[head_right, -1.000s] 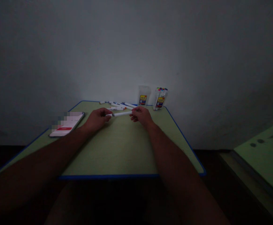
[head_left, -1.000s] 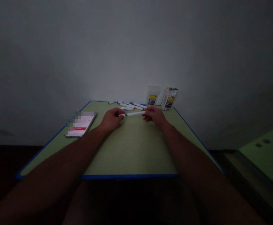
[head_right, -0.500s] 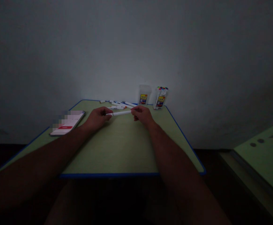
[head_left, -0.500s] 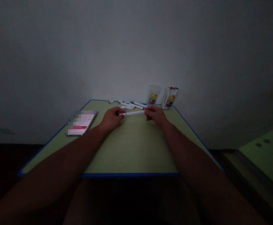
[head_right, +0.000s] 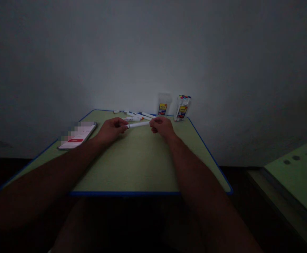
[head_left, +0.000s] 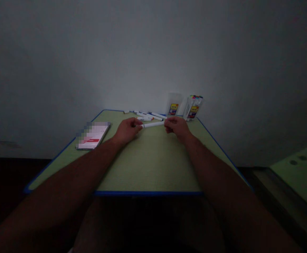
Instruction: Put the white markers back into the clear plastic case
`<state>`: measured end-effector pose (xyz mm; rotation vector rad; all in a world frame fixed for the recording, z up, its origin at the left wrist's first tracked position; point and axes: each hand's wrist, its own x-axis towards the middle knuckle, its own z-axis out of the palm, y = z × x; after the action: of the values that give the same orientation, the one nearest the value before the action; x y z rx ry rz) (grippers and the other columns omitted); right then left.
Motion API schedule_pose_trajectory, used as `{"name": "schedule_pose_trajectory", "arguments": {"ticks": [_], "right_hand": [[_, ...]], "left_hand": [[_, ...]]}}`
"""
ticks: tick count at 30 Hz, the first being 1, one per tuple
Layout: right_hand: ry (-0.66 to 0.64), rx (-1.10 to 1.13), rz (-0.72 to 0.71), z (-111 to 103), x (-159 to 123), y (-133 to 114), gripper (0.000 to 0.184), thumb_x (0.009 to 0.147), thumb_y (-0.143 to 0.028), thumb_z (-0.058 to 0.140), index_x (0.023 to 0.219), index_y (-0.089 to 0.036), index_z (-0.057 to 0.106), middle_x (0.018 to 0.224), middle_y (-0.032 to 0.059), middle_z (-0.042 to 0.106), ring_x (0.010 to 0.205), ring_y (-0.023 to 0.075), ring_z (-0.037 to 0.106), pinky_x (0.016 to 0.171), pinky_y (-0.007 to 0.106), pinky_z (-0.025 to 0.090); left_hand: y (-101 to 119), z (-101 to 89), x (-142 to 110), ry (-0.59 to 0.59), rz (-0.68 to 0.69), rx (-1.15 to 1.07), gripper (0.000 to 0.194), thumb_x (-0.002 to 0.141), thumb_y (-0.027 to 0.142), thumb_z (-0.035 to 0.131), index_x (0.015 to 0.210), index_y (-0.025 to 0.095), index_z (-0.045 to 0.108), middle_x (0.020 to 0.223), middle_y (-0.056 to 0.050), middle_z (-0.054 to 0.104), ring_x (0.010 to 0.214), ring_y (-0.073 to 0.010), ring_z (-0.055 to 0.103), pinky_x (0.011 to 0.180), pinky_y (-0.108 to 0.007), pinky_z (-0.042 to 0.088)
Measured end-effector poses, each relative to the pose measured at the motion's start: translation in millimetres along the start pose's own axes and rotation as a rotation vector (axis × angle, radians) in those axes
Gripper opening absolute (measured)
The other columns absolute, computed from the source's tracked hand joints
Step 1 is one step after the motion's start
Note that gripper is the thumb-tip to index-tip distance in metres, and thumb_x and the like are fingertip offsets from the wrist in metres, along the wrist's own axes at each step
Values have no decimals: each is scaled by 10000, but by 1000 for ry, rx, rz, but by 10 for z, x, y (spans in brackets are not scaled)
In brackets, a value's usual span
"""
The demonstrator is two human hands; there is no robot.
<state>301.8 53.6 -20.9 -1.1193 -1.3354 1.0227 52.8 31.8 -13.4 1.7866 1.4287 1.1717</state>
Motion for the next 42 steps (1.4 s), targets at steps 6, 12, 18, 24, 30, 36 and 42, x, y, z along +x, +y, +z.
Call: {"name": "schedule_pose_trajectory", "arguments": {"ticks": [6,12,18,24,30,36,42], "right_hand": [[20,57,47,3,-28,-69,121,788,-251,745,800,-149,682,670,23,692,495,100,595,471,227,528],[14,109,88,7,-43,-113,67,797,-186,707,847,-142,700,661,22,694,492,105,593,475,235,524],[31,88,78,-18,-21,-70,110,777,-229,735,732,-153,670,647,13,672,483,92,562,464,225,520],[29,63,83,-20,-28,-79,133,782,-225,723,687,-155,662,628,3,646,473,87,544,448,222,516],[51,30,101,-5,-42,-107,134,797,-209,718,690,-153,662,632,7,647,480,88,551,446,218,517],[46,24,92,-12,-30,-79,151,786,-234,752,699,-150,661,637,7,647,473,84,547,440,216,517],[50,76,83,-10,-31,-79,70,800,-183,729,835,-150,678,655,4,674,492,95,582,478,228,534]], "left_hand": [[88,8,-41,-34,-80,-178,121,756,213,702,863,157,690,729,-35,702,576,-124,566,583,-268,439],[88,20,-43,-51,-125,-275,87,823,239,660,833,157,686,762,-66,729,554,-115,564,559,-259,446],[-37,43,-3,-86,-112,-290,152,842,288,645,842,148,704,750,-70,716,517,-99,525,513,-237,403],[-86,20,3,-70,-87,-121,226,865,347,627,874,154,744,583,-4,598,454,-96,448,465,-237,332],[17,1,-38,-82,-135,-87,212,868,303,613,834,149,754,508,24,519,427,-92,395,453,-249,284],[60,15,-57,-141,-158,-133,115,784,211,694,863,148,751,539,18,554,461,-97,439,472,-251,313],[47,21,-49,-125,-140,-160,130,756,198,721,879,156,719,625,-3,618,487,-99,478,487,-251,353]]}}
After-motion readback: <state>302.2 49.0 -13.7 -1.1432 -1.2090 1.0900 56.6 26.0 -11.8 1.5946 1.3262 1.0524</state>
